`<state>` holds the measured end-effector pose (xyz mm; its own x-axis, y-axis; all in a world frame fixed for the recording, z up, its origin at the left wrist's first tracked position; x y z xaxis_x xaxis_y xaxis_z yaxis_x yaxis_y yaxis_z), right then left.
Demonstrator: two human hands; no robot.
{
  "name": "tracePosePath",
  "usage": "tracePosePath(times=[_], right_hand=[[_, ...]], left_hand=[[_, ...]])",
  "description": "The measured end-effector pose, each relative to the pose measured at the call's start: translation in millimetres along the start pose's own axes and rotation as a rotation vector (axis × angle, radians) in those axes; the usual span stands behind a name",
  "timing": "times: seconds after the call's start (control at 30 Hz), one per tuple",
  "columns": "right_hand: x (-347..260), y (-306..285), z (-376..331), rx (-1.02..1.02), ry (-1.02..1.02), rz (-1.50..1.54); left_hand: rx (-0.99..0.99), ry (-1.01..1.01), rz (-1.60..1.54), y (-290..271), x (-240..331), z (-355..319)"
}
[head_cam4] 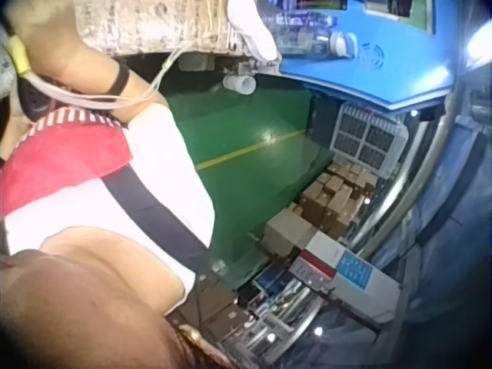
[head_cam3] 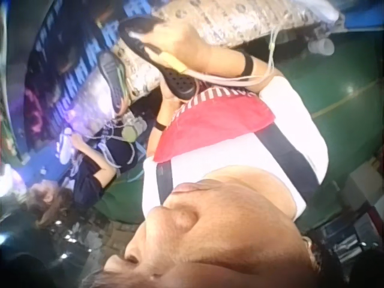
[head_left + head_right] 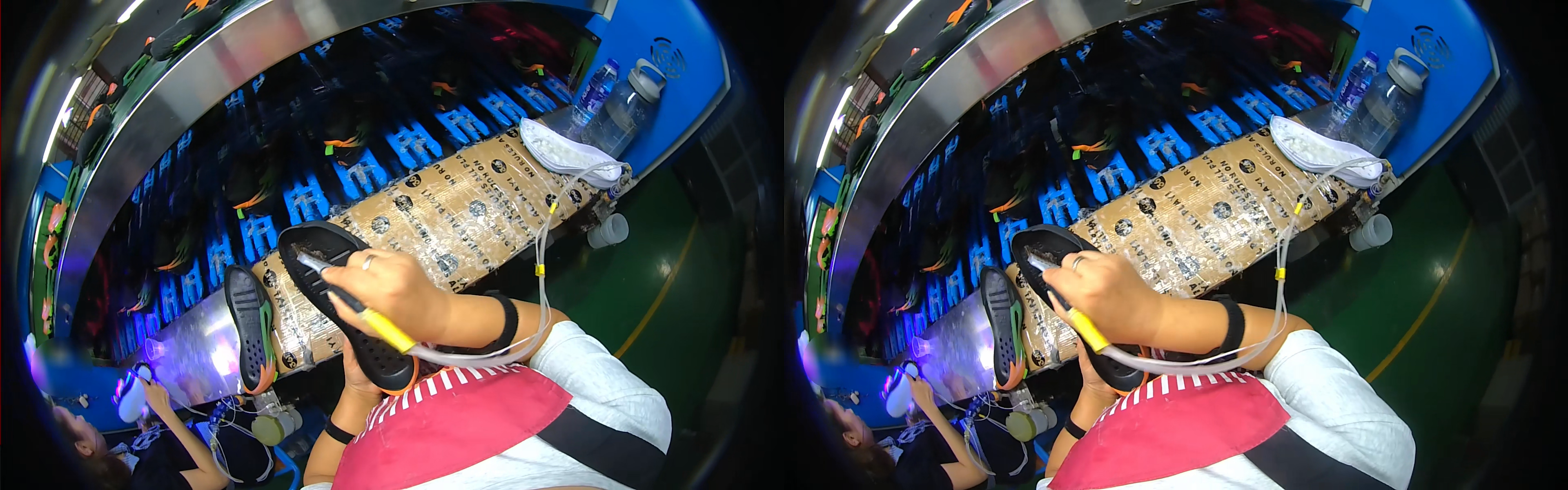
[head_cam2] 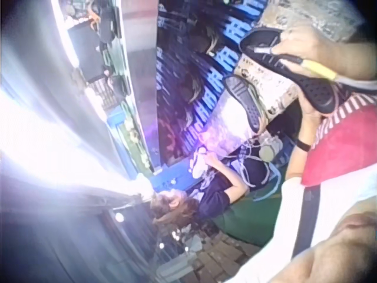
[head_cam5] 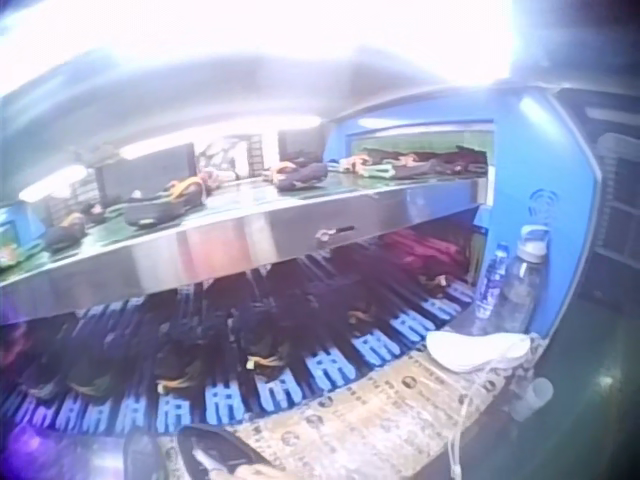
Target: Applying adhesive to the bottom of shoe soles using a brush and then placing the prepared soles on a conveyor belt.
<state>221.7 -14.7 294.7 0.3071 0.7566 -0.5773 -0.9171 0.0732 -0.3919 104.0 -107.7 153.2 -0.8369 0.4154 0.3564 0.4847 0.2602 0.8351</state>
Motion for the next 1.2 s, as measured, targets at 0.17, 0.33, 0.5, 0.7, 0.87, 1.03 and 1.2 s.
tracePosePath(times=[0.17,0.33,0.5,0.7,0.87,1.03,1.2], right_hand=[[-10.2,18.3,-14.3,-0.226,-0.108,-0.004],[-12.0,8.8,-13.9,-0.194,-0.131,0.191],[-10.9,15.8,-20.9,-0.161,-0.043,0.018],[-16.1,12.3,-22.8,-0.150,-0.067,0.298],[-14.4,23.3,-33.1,-0.146,-0.053,0.180],[-18.8,20.2,-36.8,-0.236,-0.066,0.400],[-19.1,29.9,-46.2,-0.236,-0.002,0.293]], left_hand=[[0.111,-0.064,0.063,-8.6,1.7,-5.6],[0.004,0.092,-0.007,2.8,11.6,-8.5],[0.069,0.066,-0.014,-9.7,11.1,-8.2],[-0.093,0.221,0.101,3.5,25.3,-10.5],[0.139,0.230,0.056,-11.4,28.7,-10.3],[0.089,0.273,0.045,-9.8,38.7,-6.1],[-0.182,0.326,-0.130,8.0,45.4,1.1]])
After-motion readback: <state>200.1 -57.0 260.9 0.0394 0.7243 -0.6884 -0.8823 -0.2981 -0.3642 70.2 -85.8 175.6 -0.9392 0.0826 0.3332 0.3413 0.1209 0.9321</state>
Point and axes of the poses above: each hand's wrist, its own z-axis towards the middle knuckle, its own y-axis out of the palm, x = y × z, the point moved 3 cm from there along z, towards the middle knuckle, and after that the axes turned 1 degree about -x, right-handed, at the moved point
